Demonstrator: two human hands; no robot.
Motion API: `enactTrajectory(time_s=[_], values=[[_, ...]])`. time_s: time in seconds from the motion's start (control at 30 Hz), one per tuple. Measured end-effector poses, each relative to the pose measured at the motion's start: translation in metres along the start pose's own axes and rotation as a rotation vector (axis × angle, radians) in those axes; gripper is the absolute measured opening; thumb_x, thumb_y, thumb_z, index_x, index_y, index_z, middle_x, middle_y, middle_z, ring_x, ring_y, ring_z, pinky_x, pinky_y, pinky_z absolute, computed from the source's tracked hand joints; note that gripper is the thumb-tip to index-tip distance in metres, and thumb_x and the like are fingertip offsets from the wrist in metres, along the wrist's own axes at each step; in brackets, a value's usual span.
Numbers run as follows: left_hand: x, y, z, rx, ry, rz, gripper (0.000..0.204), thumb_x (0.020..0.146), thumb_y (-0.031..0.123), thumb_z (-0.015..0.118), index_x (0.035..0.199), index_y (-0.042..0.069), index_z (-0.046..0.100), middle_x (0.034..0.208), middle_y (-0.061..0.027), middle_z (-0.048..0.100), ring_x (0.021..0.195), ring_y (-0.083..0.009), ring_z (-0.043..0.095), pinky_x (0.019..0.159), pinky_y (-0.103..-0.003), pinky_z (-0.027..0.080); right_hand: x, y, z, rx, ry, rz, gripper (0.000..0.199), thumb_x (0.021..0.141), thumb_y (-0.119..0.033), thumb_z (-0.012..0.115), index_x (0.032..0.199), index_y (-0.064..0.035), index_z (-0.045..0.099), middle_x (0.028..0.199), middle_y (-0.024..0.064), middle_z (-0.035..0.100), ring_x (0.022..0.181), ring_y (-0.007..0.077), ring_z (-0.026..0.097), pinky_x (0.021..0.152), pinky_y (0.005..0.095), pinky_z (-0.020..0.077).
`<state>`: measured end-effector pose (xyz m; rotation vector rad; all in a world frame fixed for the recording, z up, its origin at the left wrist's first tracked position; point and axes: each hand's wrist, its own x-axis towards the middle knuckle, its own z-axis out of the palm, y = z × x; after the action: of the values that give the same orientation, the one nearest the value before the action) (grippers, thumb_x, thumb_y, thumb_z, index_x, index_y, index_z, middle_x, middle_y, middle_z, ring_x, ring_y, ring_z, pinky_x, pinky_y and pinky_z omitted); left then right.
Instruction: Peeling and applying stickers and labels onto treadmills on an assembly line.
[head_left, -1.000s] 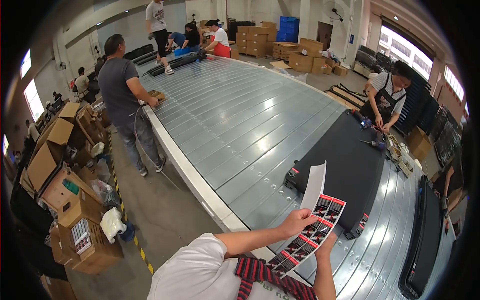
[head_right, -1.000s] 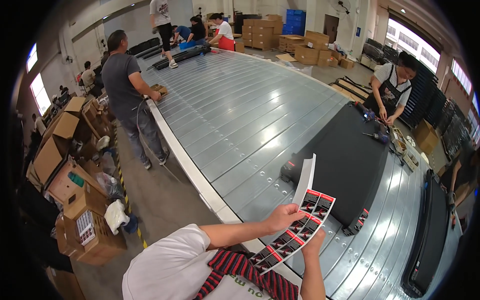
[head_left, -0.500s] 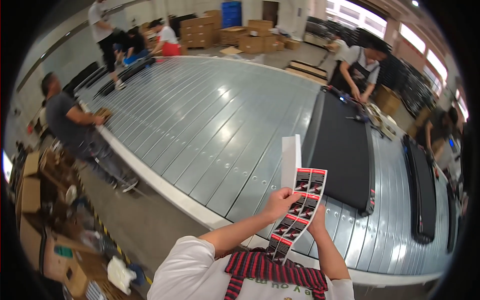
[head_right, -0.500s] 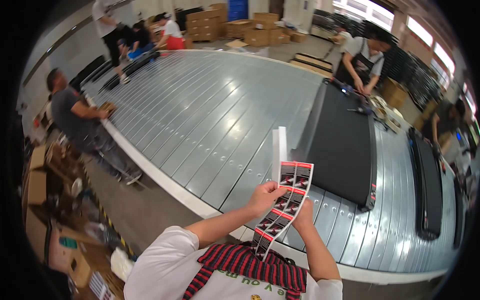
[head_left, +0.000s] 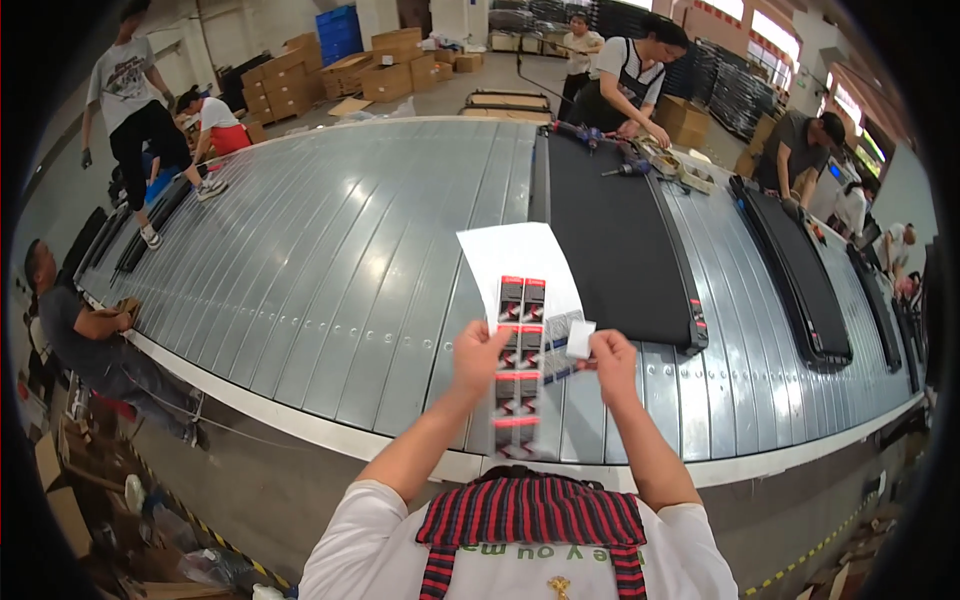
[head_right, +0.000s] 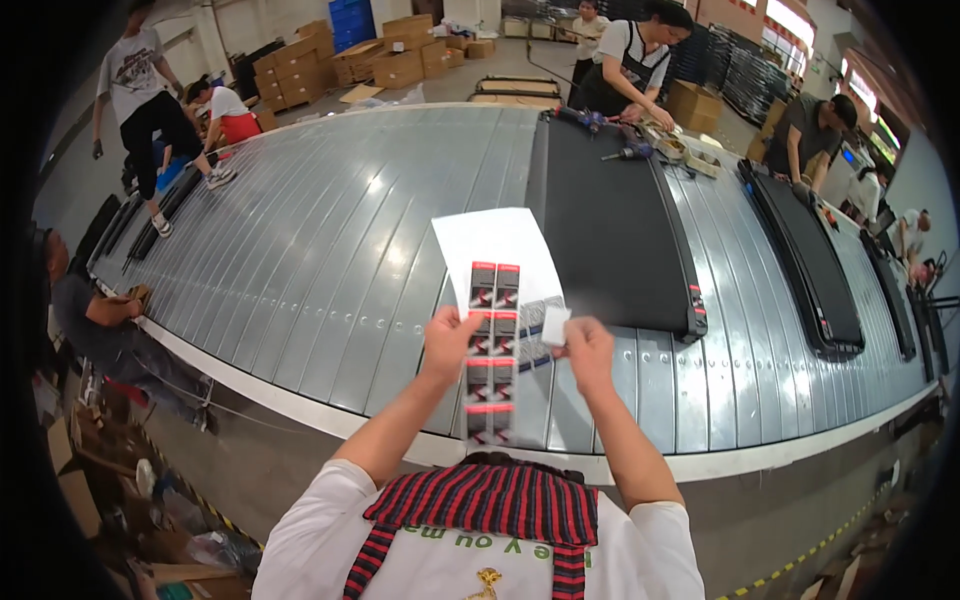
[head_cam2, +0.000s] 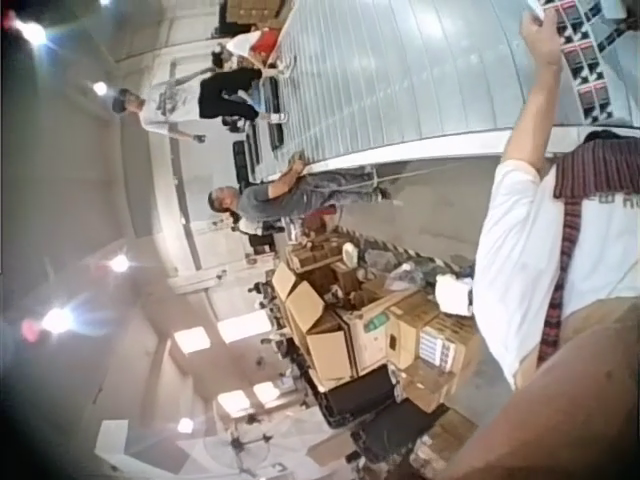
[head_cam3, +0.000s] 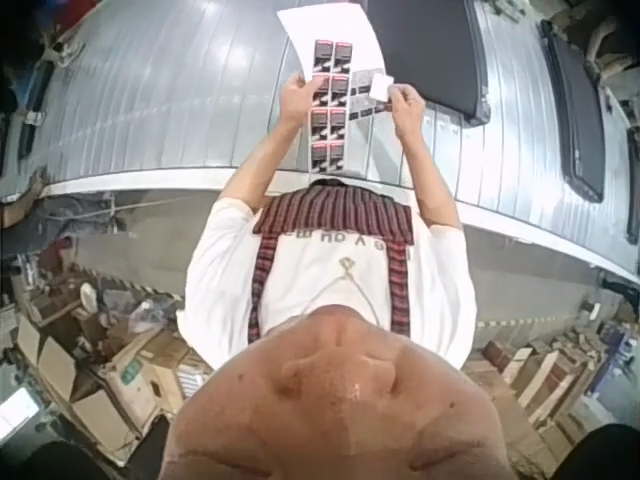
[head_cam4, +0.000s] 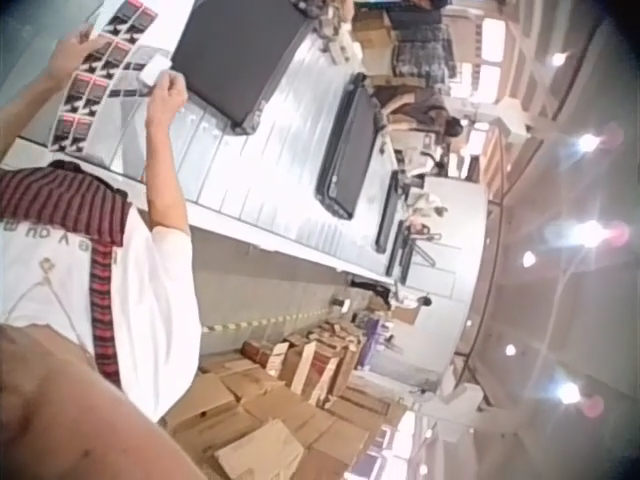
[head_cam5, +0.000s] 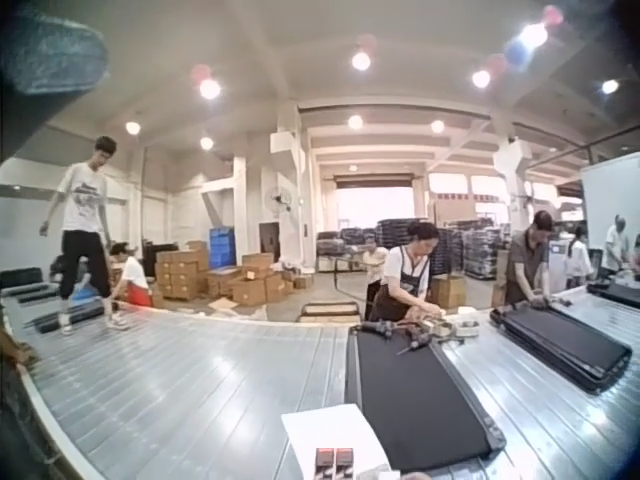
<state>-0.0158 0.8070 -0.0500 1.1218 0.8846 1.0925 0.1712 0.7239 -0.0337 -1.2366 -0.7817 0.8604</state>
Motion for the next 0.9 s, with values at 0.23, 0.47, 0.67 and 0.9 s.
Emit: enactTrajectory(time_s=[0.23, 0.47, 0.67, 0.9], values=[[0.019, 0.01, 0.044, 0.014, -0.105, 0.008, 0.02, 0.077, 0.008, 0.06, 0.091, -0.002, 0.05, 0.08, -0.0071, 0.061, 0.065, -0.0086, 0.056, 0.055, -0.021, 0.045, 0.006, -0.049, 0.015, -0.761, 0.113, -0.704, 0.006, 0.08, -0.009, 0.053, 0.079, -0.0025, 0.055, 0.069, 0.0058, 0.057, 0.057, 0.0145, 0.056, 0.049, 0.0278, 0.0447], [0.034, -0.007, 0.064, -0.041, -0.204, -0.043, 0.012, 0.078, 0.007, 0.061, 0.085, 0.003, 0.052, 0.07, -0.0007, 0.057, 0.061, -0.0057, 0.053, 0.052, -0.022, 0.045, -0.015, -0.044, 0.04, -0.929, -0.258, -0.551, 0.013, 0.076, -0.012, 0.059, 0.086, -0.0039, 0.057, 0.075, 0.0098, 0.057, 0.064, 0.0248, 0.058, 0.055, 0.0321, 0.0463], [0.036, 0.002, 0.052, 0.176, -0.356, 0.18, 0.01, 0.079, 0.005, 0.06, 0.083, 0.0, 0.052, 0.067, -0.0009, 0.057, 0.058, -0.0049, 0.051, 0.052, -0.021, 0.043, 0.011, -0.048, 0.028, -0.847, -0.14, -0.571, 0.007, 0.077, -0.004, 0.057, 0.083, -0.0033, 0.06, 0.071, 0.0092, 0.056, 0.06, 0.0224, 0.056, 0.053, 0.0297, 0.0442], [0.034, -0.005, 0.048, 0.371, -0.41, 0.33, 0.008, 0.078, 0.002, 0.056, 0.084, 0.0, 0.052, 0.07, -0.0006, 0.057, 0.064, -0.0049, 0.051, 0.055, -0.022, 0.041, 0.021, -0.032, 0.026, -0.798, -0.24, -0.587, 0.008, 0.073, -0.007, 0.059, 0.081, -0.0049, 0.06, 0.068, 0.0084, 0.053, 0.062, 0.0231, 0.055, 0.054, 0.0305, 0.0436]])
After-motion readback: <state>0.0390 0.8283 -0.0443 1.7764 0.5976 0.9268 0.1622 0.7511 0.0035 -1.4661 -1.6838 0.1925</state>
